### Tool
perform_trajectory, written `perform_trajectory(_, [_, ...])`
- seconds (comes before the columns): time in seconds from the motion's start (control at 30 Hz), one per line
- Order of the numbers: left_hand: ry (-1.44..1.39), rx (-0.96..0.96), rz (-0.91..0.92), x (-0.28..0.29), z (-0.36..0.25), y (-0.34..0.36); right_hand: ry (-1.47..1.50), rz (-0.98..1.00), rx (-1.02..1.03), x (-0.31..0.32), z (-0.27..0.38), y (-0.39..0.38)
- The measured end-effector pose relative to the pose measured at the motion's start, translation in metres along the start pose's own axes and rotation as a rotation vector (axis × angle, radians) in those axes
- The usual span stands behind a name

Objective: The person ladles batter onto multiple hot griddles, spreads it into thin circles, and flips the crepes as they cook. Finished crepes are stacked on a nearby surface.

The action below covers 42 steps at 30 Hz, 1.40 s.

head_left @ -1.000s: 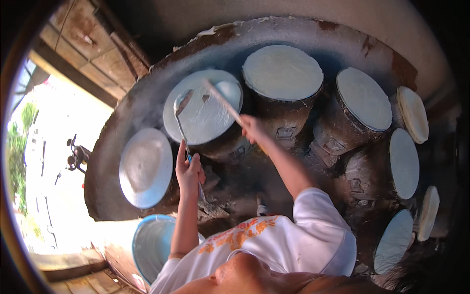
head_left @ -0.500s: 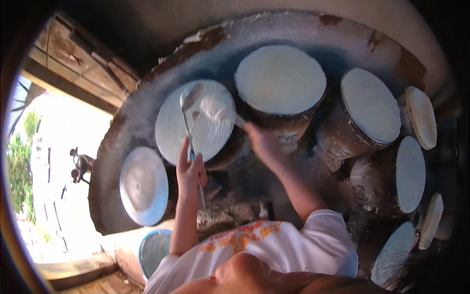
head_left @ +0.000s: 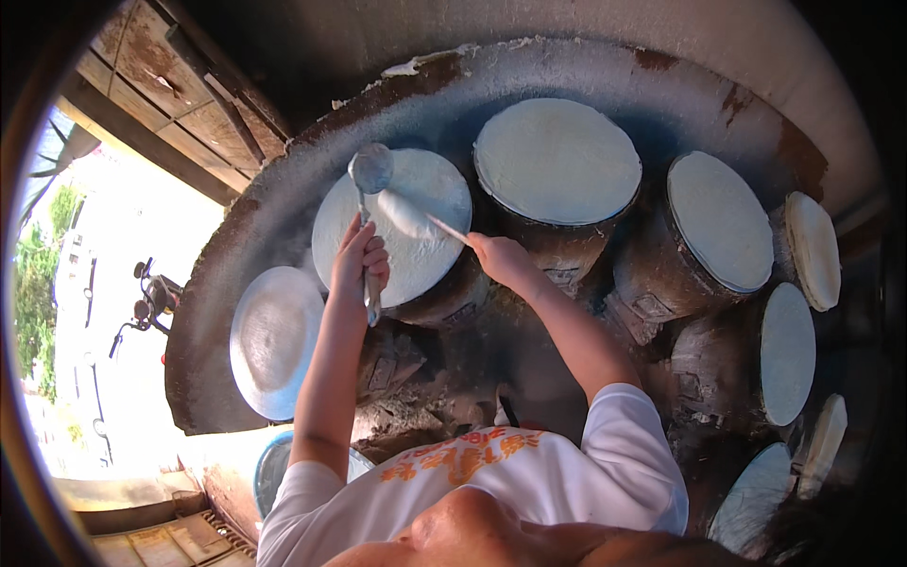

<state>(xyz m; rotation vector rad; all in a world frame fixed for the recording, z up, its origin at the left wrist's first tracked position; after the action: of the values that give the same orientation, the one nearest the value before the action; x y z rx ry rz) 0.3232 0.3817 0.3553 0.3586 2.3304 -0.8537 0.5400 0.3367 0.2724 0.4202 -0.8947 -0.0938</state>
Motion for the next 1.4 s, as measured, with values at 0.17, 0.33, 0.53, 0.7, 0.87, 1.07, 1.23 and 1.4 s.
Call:
perform_trajectory(0.17, [-0.147,-0.009,0.011,0.010,-0.003,0.010,0.207,-0.094,-0.321,0.000,-0.007,-0.068])
perform_trajectory(0.33, [-0.483,-0.051,-0.147,0.062,0.079,0.037,0.654,-0.027,-0.567,-0.072,0.068,-0.079])
perform_trajectory(0.53, [-1.333,0.317,0.685,0.016,0.056,-0.015,0.072,-0.033,-0.042,-0.031,0.114,-0.017])
perform_trajectory(0.7, [-1.361,0.067,0.769,-0.004,0.017,-0.099,0.336,-0.180,-0.232,-0.052,0.039,-0.045])
perform_trajectory(0.87, [-1.186,-0.068,0.803,0.035,-0.049,-0.148,0.280,0.058,-0.139,-0.078,0.107,-0.032])
perform_trajectory(1.07, [-1.046,-0.019,0.596,0.167,-0.061,-0.143,0.405,-0.096,-0.227,-0.079,0.088,-0.080])
perform_trajectory(1.23, [-0.897,0.159,0.434,0.243,-0.028,-0.108,0.799,0.036,-0.317,-0.182,0.179,-0.047])
perform_trajectory(1.4, [-0.272,-0.087,-0.149,0.281,-0.013,-0.123,0.870,-0.055,-0.363,-0.233,0.219,-0.037])
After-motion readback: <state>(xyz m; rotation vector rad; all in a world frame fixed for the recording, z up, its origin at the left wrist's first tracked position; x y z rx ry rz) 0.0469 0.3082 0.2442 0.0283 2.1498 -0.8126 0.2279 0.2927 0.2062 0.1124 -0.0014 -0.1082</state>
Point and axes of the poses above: each hand's wrist, its own y-axis towards the middle knuckle, its own x-axis out of the back of the hand, z = x × y, the point moved 6 cm from there along y, towards the middle knuckle, and after that the axes turned 8 degrees about x, right-handed, at the moved point
